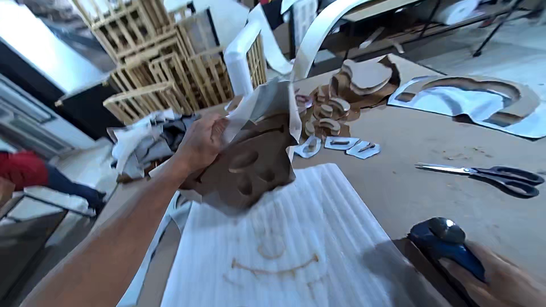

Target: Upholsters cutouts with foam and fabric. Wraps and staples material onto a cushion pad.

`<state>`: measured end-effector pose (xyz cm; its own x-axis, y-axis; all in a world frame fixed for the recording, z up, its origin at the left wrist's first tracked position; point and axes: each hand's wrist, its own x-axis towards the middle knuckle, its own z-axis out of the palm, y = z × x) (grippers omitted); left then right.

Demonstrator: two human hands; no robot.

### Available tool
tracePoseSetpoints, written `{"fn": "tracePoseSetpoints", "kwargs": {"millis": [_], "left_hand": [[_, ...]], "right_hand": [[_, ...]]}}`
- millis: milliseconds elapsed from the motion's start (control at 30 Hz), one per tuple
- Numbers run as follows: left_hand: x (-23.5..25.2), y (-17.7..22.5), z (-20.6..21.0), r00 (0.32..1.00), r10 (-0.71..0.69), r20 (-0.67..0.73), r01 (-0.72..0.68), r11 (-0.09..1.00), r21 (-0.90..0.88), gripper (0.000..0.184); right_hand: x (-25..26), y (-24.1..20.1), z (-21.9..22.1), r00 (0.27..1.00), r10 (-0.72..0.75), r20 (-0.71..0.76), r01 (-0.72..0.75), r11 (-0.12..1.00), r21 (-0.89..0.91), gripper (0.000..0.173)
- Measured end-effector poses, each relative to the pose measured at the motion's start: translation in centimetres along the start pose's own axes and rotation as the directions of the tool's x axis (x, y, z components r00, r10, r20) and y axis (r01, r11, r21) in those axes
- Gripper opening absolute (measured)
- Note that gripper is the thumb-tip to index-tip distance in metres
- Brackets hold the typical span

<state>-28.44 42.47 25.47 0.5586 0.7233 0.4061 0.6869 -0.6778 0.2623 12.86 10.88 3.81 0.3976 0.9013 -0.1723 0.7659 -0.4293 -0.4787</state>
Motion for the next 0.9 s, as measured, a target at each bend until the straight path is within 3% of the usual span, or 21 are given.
{"fn": "tracePoseSetpoints", "kwargs": {"millis": [167,300,533,667,800,833,900], "left_hand": [[2.3,1.2,-4.7,0.970,-0.154,0.189,0.193,0.958,-0.213,0.055],[1.2,2.3,-5.4,0.917,-0.226,0.329,0.361,0.820,-0.443,0.054],[-0.5,4.0,-5.5,0.920,-0.188,0.345,0.362,0.744,-0.561,0.046],[-1.5,4.7,-6.2,0.960,-0.042,0.278,0.183,0.843,-0.506,0.048],[-3.5,6.2,-5.8,0.987,0.146,0.074,-0.118,0.949,-0.293,0.044],[-4.1,6.8,-5.4,0.974,0.223,-0.031,-0.225,0.959,-0.171,0.044],[-5.8,7.7,-4.6,0.857,0.475,-0.197,-0.469,0.879,0.080,0.046]], "right_hand": [[-0.1,-0.7,-0.1,0.999,-0.006,-0.035,0.007,0.999,0.036,0.048],[-0.4,-1.5,0.3,0.999,-0.003,-0.050,0.005,0.999,0.047,0.046],[-0.5,-1.3,1.6,0.999,-0.024,-0.024,0.025,0.998,0.065,0.055],[-0.1,-0.6,1.2,1.000,0.012,0.004,-0.012,0.999,0.052,0.056],[0.3,0.5,0.4,1.000,0.008,-0.008,-0.008,0.999,0.036,0.047],[0.5,0.9,0.3,1.000,0.005,-0.016,-0.005,1.000,0.025,0.046],[0.8,1.4,0.3,0.999,0.009,-0.034,-0.009,1.000,0.013,0.046]]}}
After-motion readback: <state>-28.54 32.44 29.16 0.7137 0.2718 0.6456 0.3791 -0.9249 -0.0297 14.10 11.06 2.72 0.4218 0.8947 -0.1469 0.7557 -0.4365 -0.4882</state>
